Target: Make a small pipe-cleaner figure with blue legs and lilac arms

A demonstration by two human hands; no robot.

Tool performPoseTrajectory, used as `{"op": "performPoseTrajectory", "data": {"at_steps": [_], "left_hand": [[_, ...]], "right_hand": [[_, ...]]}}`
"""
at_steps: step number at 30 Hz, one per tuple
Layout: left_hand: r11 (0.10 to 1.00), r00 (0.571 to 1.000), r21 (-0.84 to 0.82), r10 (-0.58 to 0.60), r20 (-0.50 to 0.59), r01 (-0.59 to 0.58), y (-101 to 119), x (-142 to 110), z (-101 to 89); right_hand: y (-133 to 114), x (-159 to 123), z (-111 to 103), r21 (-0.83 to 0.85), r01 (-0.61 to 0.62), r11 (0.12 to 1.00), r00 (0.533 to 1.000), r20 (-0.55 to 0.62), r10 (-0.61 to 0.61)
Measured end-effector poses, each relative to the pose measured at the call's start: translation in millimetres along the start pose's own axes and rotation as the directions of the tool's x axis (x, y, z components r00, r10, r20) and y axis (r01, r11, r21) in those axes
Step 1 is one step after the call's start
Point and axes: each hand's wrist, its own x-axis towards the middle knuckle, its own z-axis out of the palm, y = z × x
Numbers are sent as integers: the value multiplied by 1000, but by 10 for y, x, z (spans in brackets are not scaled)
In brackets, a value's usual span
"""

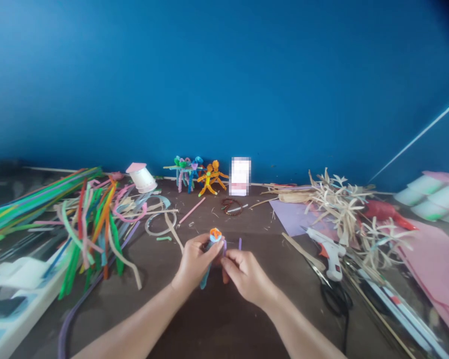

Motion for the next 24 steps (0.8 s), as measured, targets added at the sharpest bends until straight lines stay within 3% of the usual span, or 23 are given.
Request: {"op": "performPoseTrajectory", "data": {"at_steps": [3, 9, 14, 17, 20, 24], "left_hand": [[993, 995, 83, 92, -34, -89, 36, 2, 13], [952, 985, 254, 159, 61, -170, 107, -10, -5], [894, 972, 381, 226, 70, -235, 100, 8, -53], [947, 979, 280, 115, 165, -159, 101, 26, -58], [998, 956, 68, -25, 294, 5, 110, 41, -58], [974, 921, -112, -147, 360, 199, 95, 56, -57]], "right_hand": [[-10, -32, -5, -110, 33, 993, 999, 5, -33], [12, -33, -19, -158, 39, 987, 999, -21, -43], [-29, -22, -108, 32, -10, 999, 1000, -18, 11], [-24, 5, -210, 287, -98, 953, 994, 72, 81], [14, 33, -322, 530, -167, 831, 984, 144, 107], [56, 65, -408, 667, -132, 734, 990, 48, 135]]}}
